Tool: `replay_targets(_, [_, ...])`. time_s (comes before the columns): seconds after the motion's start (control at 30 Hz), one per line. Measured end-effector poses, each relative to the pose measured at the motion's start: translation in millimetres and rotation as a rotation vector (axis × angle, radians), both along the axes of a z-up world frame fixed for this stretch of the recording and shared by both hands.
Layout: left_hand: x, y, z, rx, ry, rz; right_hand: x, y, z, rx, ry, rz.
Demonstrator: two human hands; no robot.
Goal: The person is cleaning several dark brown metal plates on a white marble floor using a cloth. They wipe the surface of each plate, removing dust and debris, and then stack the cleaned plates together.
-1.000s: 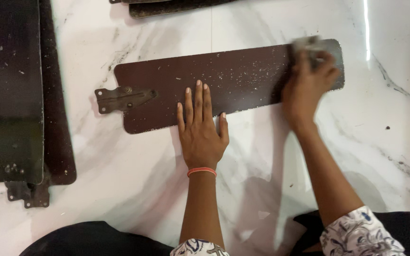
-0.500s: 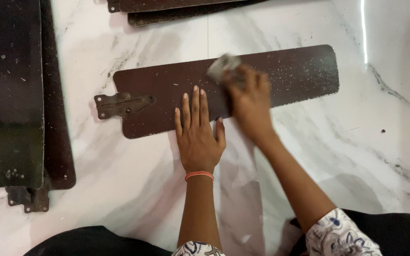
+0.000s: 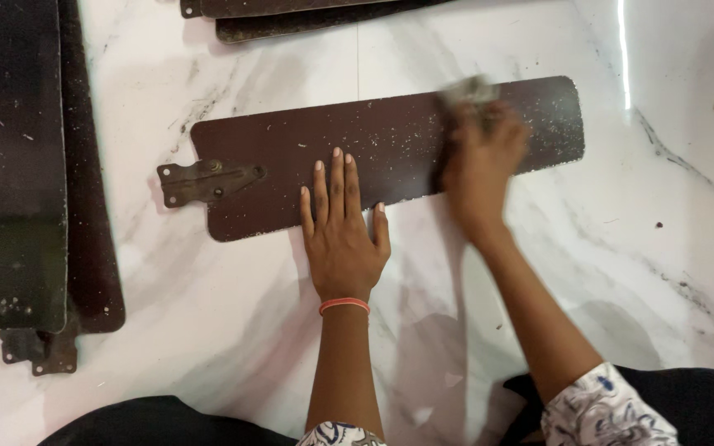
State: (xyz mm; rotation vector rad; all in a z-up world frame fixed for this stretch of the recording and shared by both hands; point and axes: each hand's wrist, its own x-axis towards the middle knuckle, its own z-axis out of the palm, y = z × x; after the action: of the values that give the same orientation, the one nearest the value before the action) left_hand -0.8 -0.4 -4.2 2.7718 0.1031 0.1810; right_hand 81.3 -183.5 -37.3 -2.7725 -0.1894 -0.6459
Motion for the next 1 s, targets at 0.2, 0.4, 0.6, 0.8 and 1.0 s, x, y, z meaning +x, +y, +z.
replay_targets(0.2, [0.4, 2.1, 0.1, 0.000, 0.006, -0.010, -26.7, 72.8, 28.7, 0.091, 0.128, 0.400])
replay_targets(0.4, [0.3, 0.7, 2.0, -0.038, -0.008, -0.003, 6.5, 24.7, 23.1, 0.016, 0.088, 0.271])
replay_targets(0.6, [1.0, 0.8, 2.8, -0.016, -0.011, -0.004, 20.7, -63.1, 7.3, 0.027, 0.025, -0.094])
replay_targets(0.8, [0.2, 1.6, 2.7, -0.018, -0.007, 0.001, 3.5, -37.0, 1.5, 0.038, -0.020, -0.141])
replay_targets(1.0, [1.1, 1.5, 3.6, -0.029, 0.008, -0.005, -32.7, 59.8, 17.3, 0.137, 0.119, 0.212])
